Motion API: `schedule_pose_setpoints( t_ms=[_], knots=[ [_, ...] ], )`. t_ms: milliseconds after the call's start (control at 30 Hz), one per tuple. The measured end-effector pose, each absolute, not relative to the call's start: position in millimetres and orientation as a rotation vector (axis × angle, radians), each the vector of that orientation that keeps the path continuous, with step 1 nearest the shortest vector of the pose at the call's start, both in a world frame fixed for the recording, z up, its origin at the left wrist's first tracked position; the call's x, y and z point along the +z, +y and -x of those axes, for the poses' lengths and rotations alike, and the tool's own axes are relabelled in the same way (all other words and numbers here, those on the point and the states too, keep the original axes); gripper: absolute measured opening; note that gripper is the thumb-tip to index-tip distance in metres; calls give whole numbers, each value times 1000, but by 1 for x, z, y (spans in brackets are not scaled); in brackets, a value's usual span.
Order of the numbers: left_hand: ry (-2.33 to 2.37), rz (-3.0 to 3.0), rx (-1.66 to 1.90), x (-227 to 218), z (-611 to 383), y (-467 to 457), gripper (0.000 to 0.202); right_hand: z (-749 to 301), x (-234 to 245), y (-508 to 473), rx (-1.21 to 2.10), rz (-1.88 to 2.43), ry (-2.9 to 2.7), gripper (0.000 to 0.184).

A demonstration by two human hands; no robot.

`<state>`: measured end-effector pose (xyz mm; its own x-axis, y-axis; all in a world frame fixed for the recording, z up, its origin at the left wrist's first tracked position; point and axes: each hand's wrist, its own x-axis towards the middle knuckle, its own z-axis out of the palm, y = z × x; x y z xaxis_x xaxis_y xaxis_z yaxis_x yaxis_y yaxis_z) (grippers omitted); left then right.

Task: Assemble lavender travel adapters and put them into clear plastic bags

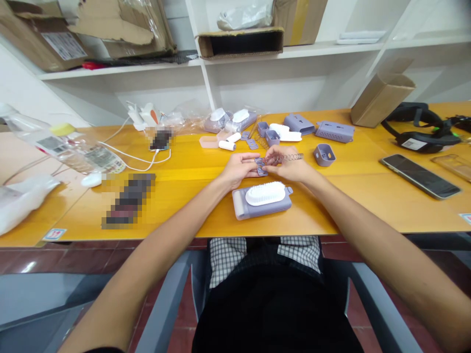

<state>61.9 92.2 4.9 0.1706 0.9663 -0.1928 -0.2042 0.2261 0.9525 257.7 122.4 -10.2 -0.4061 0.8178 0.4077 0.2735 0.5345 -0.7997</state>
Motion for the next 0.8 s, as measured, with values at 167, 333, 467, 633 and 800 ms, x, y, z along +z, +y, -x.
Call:
schedule_pose_setpoints(
  t_ms=[167,333,467,633,800],
  knots=[
    [1011,-973,1045,4,-60,93,44,-259,-10,122,768,878,-1979,27],
    [989,-1000,1054,4,-57,93,48,-257,-9,120,613,881,-2023,22],
    [977,-1015,1056,4,-56,93,50,-255,-9,119,593,895,-2015,21],
    [1017,-1002,1094,2,-60,96,49,-252,-10,121,741,881,-1941,24],
    [1039,-984,1150,3,-62,98,52,-246,-17,125,773,916,-1817,33]
  ],
)
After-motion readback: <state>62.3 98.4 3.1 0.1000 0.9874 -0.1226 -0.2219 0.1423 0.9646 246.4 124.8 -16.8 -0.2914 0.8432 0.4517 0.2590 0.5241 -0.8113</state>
